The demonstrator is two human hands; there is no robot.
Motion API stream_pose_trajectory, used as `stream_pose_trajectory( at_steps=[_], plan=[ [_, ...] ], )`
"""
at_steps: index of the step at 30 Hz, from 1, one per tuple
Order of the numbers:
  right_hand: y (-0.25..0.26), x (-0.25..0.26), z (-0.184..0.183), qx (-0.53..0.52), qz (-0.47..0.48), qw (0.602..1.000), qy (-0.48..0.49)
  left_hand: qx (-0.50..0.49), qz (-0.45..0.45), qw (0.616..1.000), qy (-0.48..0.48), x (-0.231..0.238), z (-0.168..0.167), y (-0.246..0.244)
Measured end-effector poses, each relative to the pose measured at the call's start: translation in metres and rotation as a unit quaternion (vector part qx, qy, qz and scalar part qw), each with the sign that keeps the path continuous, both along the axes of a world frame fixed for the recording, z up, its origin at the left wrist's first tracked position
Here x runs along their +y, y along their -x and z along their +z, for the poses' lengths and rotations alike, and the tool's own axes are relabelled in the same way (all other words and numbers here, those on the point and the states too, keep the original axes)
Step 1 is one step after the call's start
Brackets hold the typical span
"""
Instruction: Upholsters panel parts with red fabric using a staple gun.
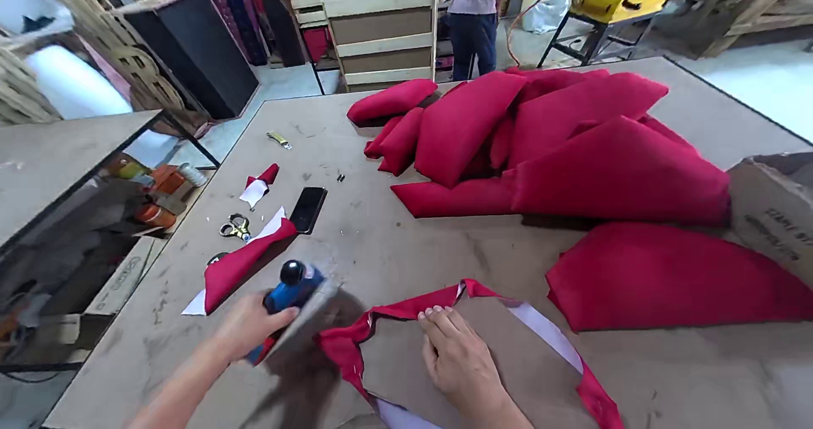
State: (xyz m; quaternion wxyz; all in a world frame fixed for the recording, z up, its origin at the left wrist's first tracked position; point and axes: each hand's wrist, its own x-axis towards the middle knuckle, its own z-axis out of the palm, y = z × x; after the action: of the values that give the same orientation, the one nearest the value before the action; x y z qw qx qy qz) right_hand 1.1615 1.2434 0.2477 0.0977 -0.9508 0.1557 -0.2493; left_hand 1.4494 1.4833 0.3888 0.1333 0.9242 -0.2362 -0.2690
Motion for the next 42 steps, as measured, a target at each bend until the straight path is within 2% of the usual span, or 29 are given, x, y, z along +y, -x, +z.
stream_pose_trajectory(
  at_steps=[2, 4, 6, 9, 12, 15, 16, 18, 20, 21, 23, 25, 26, 28, 31, 33, 35, 37, 38, 40, 42],
  plan=[
    [0.0, 0.0, 0.001, -0.008, 0.0, 1.0, 0.0, 0.022, -0.179, 0.984, 0.006, -0.043, 0.028, 0.01],
    [0.0, -0.001, 0.002, -0.016, -0.001, 1.0, -0.001, 0.028, -0.35, 0.936, -0.013, -0.092, 0.035, 0.017],
    [0.003, -0.001, 0.002, -0.024, -0.004, 1.0, -0.005, 0.047, -0.416, 0.906, -0.063, -0.131, 0.03, 0.027],
    [0.001, -0.003, 0.002, -0.033, -0.003, 0.999, -0.013, 0.054, -0.449, 0.885, -0.112, -0.162, 0.025, 0.029],
    [0.002, -0.003, 0.002, -0.044, 0.01, 0.998, -0.033, 0.045, -0.427, 0.898, -0.097, -0.158, 0.024, 0.022],
    [0.015, -0.01, 0.006, -0.043, 0.004, 0.996, -0.073, 0.004, -0.264, 0.964, -0.037, -0.109, 0.017, 0.01],
    [0.03, -0.013, 0.009, -0.019, -0.033, 0.996, -0.079, -0.012, -0.203, 0.979, -0.031, -0.087, 0.01, 0.009],
    [0.073, -0.027, 0.016, 0.043, -0.177, 0.98, -0.074, -0.068, -0.133, 0.988, -0.028, -0.034, -0.023, 0.002],
    [0.108, -0.042, 0.018, 0.087, -0.304, 0.945, -0.089, -0.158, -0.128, 0.979, 0.003, 0.021, -0.072, -0.004],
    [0.114, -0.042, 0.018, 0.107, -0.326, 0.935, -0.086, -0.188, -0.142, 0.971, 0.03, 0.041, -0.085, 0.003],
    [0.099, -0.034, 0.024, 0.135, -0.286, 0.943, -0.105, -0.194, -0.212, 0.952, 0.106, 0.045, -0.073, 0.041],
    [0.058, -0.021, 0.031, 0.147, -0.186, 0.963, -0.128, -0.163, -0.309, 0.922, 0.167, 0.021, -0.046, 0.098],
    [0.038, -0.012, 0.033, 0.149, -0.136, 0.97, -0.133, -0.145, -0.356, 0.906, 0.179, 0.006, -0.042, 0.126],
    [0.013, 0.012, 0.032, 0.139, -0.082, 0.98, -0.12, -0.119, -0.418, 0.887, 0.155, -0.021, -0.055, 0.167],
    [0.02, 0.041, 0.018, 0.117, -0.092, 0.987, -0.06, -0.128, -0.407, 0.899, 0.094, -0.035, -0.087, 0.192],
    [0.029, 0.04, 0.016, 0.13, -0.085, 0.987, -0.046, -0.143, -0.4, 0.902, 0.076, -0.037, -0.093, 0.2],
    [0.027, 0.028, 0.02, 0.164, -0.06, 0.982, -0.071, -0.133, -0.406, 0.903, 0.046, -0.045, -0.085, 0.199],
    [0.012, 0.002, 0.036, 0.252, -0.023, 0.955, -0.155, -0.065, -0.426, 0.902, -0.012, -0.071, -0.062, 0.18],
    [0.0, -0.016, 0.051, 0.329, 0.008, 0.921, -0.21, 0.0, -0.441, 0.895, -0.063, -0.089, -0.046, 0.167],
    [-0.027, -0.055, 0.073, 0.455, 0.075, 0.848, -0.26, 0.112, -0.483, 0.853, -0.164, -0.13, -0.017, 0.138],
    [-0.049, -0.088, 0.079, 0.491, 0.107, 0.816, -0.286, 0.154, -0.519, 0.812, -0.219, -0.162, 0.003, 0.123]
  ],
)
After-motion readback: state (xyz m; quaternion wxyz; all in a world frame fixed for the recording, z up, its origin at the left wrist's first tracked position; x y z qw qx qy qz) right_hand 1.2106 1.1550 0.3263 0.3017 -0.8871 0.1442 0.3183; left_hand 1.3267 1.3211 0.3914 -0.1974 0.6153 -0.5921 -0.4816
